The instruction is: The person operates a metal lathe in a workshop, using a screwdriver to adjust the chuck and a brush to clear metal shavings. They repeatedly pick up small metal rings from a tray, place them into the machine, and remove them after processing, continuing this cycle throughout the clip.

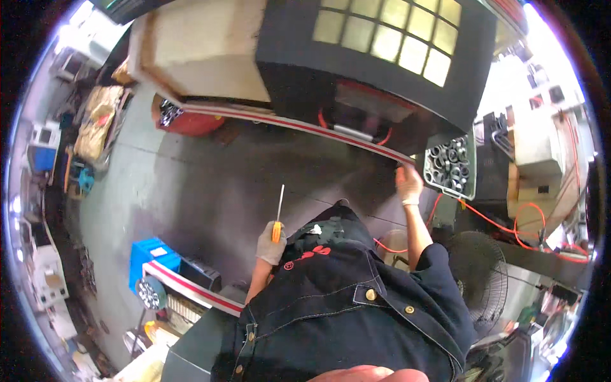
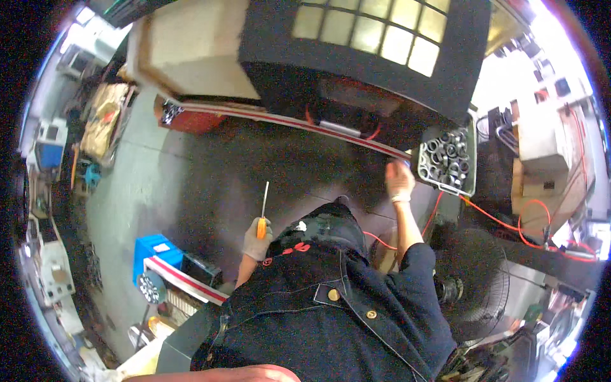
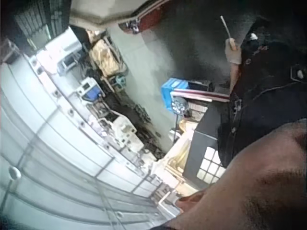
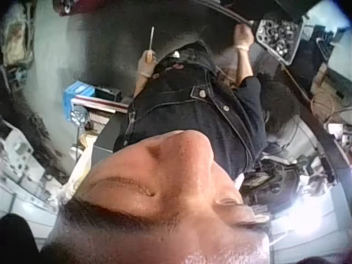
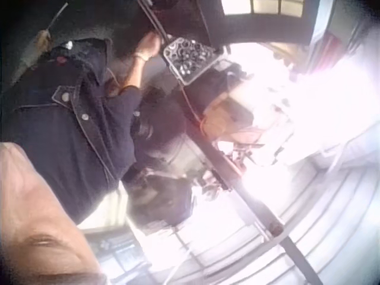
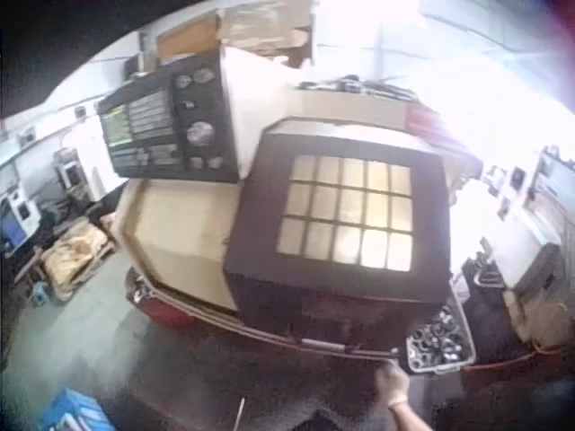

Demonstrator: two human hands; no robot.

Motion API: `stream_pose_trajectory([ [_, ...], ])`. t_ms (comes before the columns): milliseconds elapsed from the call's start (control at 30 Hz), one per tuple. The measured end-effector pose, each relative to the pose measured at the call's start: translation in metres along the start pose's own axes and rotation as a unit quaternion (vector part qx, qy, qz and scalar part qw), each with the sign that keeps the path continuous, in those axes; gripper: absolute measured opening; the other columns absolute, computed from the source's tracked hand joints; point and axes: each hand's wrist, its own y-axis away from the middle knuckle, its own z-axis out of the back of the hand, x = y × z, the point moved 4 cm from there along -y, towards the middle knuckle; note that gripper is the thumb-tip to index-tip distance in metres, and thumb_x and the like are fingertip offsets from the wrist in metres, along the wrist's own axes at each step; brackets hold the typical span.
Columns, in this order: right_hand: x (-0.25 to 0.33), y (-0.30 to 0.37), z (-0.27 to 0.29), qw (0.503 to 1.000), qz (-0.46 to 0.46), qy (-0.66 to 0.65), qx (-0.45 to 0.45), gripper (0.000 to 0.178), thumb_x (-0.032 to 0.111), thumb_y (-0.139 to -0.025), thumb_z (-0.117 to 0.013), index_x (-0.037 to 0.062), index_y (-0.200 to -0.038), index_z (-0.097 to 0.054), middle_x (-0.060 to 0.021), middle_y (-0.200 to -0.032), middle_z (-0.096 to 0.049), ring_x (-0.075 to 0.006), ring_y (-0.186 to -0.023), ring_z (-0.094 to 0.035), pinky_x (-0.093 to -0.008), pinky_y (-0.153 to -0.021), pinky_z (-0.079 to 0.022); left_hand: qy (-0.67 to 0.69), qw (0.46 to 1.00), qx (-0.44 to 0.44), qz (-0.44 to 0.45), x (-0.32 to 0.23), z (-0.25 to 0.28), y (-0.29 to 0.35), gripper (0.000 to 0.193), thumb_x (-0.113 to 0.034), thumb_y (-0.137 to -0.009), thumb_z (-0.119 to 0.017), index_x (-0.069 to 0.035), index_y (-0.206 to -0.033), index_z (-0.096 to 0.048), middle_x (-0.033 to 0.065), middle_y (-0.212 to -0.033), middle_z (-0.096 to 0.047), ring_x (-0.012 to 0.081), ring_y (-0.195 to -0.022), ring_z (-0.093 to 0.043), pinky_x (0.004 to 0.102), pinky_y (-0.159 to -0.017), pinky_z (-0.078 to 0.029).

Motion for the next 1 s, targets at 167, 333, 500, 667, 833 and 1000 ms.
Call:
stream_pose_trajectory([
  [167, -0.171, -0.07, 0.045, 0.99, -0.138, 0.006, -0.014, 0.026, 0.014, -0.083, -0.058, 0.0045, -0.107, -0.066, -0.0142, -0.101, -0.068, -0.0244, -0.097, -0.064, -0.0329, -0.086, -0.049, 0.033, 0.997, 0.016, -0.068, -0.079, -0.043, -0.039, 0.023, -0.001, -0.074, -0.057, -0.007, -0.096, -0.057, 0.0051, -0.073, -0.059, 0.0152, -0.065, -0.06, 0.0294, -0.062, -0.049],
  [333, -0.192, -0.104, -0.01, 0.955, -0.015, 0.007, 0.297, 0.035, 0.027, -0.08, -0.056, 0.0069, -0.107, -0.066, -0.0162, -0.109, -0.064, -0.0308, -0.103, -0.06, -0.0402, -0.092, -0.045, 0.002, 0.999, 0.029, -0.037, -0.103, -0.105, -0.051, 0.032, 0.001, -0.071, -0.058, -0.009, -0.102, -0.057, 0.0052, -0.075, -0.06, 0.0177, -0.068, -0.062, 0.0304, -0.066, -0.05],
  [500, -0.191, -0.1, -0.012, 0.954, -0.018, 0.083, 0.287, 0.03, 0.031, -0.075, -0.063, 0.0047, -0.088, -0.07, -0.0186, -0.093, -0.064, -0.0349, -0.088, -0.062, -0.0436, -0.08, -0.048, -0.106, 0.989, 0.077, -0.065, -0.145, -0.154, -0.051, 0.038, -0.006, -0.071, -0.06, -0.009, -0.108, -0.056, 0.0145, -0.091, -0.066, 0.0351, -0.086, -0.063, 0.041, -0.077, -0.05],
  [667, -0.23, -0.095, 0.017, 0.486, -0.409, -0.771, 0.045, 0.03, 0.033, -0.089, -0.061, 0.0033, -0.087, -0.062, -0.0119, -0.098, -0.067, -0.0285, -0.093, -0.061, -0.0403, -0.083, -0.05, -0.136, 0.978, 0.134, -0.084, -0.177, -0.173, -0.062, 0.043, -0.009, -0.072, -0.061, -0.007, -0.114, -0.053, 0.0163, -0.097, -0.065, 0.0366, -0.089, -0.062, 0.0417, -0.079, -0.05],
  [833, -0.195, -0.112, 0.079, 0.314, -0.282, -0.905, 0.057, 0.034, 0.026, -0.092, -0.057, -0.002, -0.111, -0.06, -0.0212, -0.127, -0.054, -0.0374, -0.117, -0.052, -0.049, -0.097, -0.045, -0.164, 0.952, 0.202, -0.16, -0.185, -0.195, -0.078, 0.044, -0.011, -0.071, -0.062, -0.006, -0.114, -0.053, 0.019, -0.099, -0.063, 0.0381, -0.092, -0.061, 0.0431, -0.082, -0.049],
  [1000, -0.095, -0.146, 0.126, 0.41, -0.118, -0.9, 0.09, 0.029, 0.016, -0.091, -0.055, -0.0009, -0.115, -0.059, -0.0183, -0.137, -0.047, -0.0314, -0.124, -0.047, -0.0433, -0.108, -0.034, -0.18, 0.927, 0.223, -0.241, -0.193, -0.189, -0.094, 0.051, -0.014, -0.068, -0.067, -0.005, -0.117, -0.053, 0.0188, -0.101, -0.062, 0.0377, -0.093, -0.061, 0.0421, -0.083, -0.05],
])
